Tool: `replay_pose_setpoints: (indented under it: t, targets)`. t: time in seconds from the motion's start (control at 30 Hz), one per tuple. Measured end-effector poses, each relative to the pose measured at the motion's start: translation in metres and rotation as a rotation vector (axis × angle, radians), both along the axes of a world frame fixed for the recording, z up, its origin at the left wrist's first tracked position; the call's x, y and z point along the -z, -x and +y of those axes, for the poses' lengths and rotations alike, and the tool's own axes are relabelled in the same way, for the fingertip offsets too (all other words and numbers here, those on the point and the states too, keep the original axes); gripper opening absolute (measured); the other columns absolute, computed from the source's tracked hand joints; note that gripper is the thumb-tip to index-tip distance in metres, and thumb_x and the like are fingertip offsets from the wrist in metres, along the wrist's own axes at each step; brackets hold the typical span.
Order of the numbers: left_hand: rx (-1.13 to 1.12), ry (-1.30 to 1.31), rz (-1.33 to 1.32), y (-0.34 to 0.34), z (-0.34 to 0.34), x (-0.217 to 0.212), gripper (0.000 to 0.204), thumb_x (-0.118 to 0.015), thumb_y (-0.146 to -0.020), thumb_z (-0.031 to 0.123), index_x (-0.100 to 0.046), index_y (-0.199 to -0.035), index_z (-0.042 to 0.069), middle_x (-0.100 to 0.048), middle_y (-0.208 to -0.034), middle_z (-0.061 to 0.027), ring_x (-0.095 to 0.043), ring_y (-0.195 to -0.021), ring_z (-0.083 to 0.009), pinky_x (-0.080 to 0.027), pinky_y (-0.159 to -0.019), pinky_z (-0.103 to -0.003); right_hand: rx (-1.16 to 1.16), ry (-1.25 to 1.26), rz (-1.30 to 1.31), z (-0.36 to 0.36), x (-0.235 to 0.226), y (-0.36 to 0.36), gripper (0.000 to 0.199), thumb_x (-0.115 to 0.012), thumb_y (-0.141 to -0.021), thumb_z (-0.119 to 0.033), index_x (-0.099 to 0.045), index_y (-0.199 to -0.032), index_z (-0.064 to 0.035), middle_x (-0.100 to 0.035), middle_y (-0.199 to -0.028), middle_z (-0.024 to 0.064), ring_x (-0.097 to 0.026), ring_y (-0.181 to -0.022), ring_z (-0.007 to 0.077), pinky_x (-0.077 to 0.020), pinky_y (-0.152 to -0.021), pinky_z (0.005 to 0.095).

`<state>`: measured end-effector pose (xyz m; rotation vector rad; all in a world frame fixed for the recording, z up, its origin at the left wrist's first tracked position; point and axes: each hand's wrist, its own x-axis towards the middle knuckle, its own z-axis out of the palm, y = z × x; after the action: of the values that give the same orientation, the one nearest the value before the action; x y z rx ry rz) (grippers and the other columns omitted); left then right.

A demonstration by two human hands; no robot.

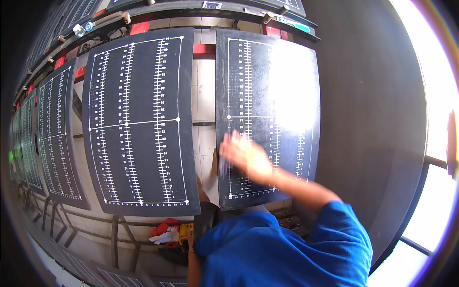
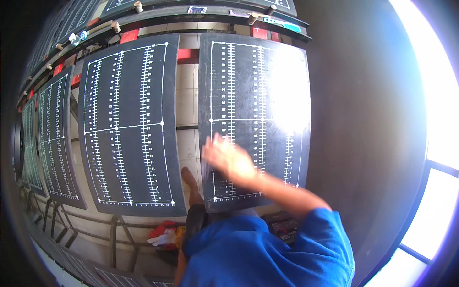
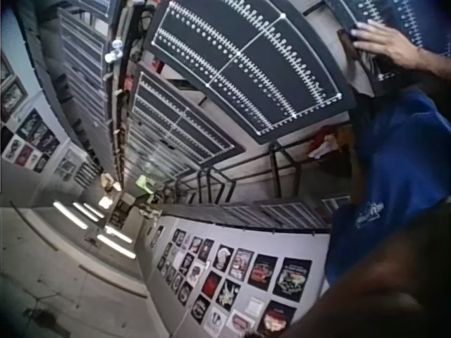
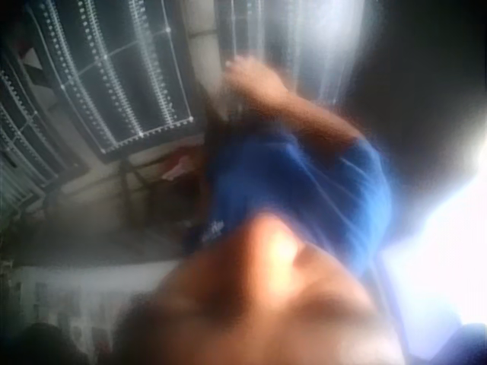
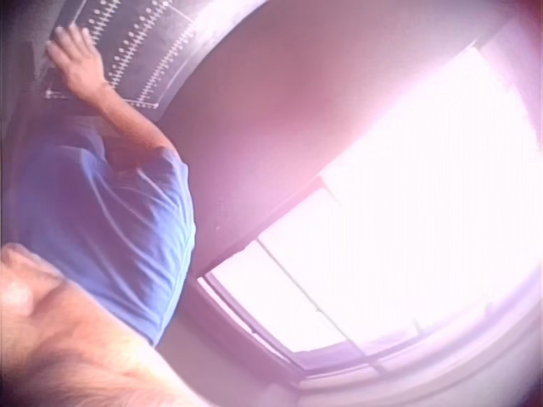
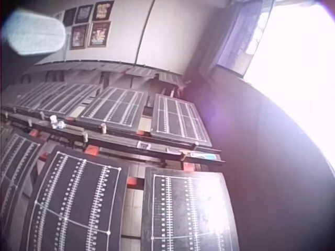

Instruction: The person cleans the surface of a solar panel using a cloth. They wipe the panel in broad strokes, moving from one side to the other, and occasionally adjust the cloth in their hands. The person also briefly holds a green scoop while cleaning.

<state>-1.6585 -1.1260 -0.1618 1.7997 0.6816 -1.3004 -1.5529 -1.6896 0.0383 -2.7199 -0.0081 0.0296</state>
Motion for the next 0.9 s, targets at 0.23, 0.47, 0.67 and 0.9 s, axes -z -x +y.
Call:
replay_pose_setpoints:
  t: [0.23,0.47,0.67,0.9]
  targets:
    - [0.07,0.01,-0.011,-0.019,-0.005,-0.001,0.04,-0.057,-0.101,0.042,-0.065,-0.105,0.002,-0.07,-0.096,-0.0127,-0.067,-0.075,-0.0222,-0.053,-0.069,-0.034,0.905,0.167,-0.379,-0.278,0.04,-0.11,0.039,-0.045,-0.101,-0.011,-0.055,-0.139,-0.0044,-0.054,-0.14,0.0281,-0.048,-0.132,0.0472,-0.0355,-0.114,0.0523]
    - [0.044,-0.008,0.024,-0.012,-0.011,0.003,0.041,-0.057,-0.1,0.042,-0.065,-0.105,0.002,-0.07,-0.097,-0.0129,-0.067,-0.076,-0.0226,-0.053,-0.07,-0.035,0.29,-0.225,0.208,0.071,-0.015,0.086,0.057,-0.063,-0.091,-0.013,-0.05,-0.146,-0.016,-0.043,-0.153,0.022,-0.036,-0.145,0.045,-0.0282,-0.115,0.0656]
    - [0.065,-0.021,0.013,-0.015,-0.017,0.001,0.041,-0.057,-0.1,0.042,-0.066,-0.105,0.002,-0.07,-0.097,-0.0131,-0.067,-0.076,-0.0229,-0.053,-0.07,-0.035,0.509,0.381,-0.134,-0.182,0.032,-0.012,0.047,-0.051,-0.097,-0.018,-0.051,-0.142,-0.0037,-0.048,-0.15,0.0192,-0.042,-0.14,0.0432,-0.0297,-0.114,0.0599]
    - [0.101,-0.02,0.009,-0.022,-0.028,0.003,0.041,-0.057,-0.1,0.042,-0.066,-0.105,0.002,-0.071,-0.097,-0.0133,-0.067,-0.077,-0.0232,-0.053,-0.071,-0.035,0.698,0.486,-0.278,-0.252,0.031,-0.027,0.042,-0.049,-0.099,-0.02,-0.055,-0.136,-0.0011,-0.056,-0.137,0.0257,-0.052,-0.126,0.0448,-0.0403,-0.108,0.0484]
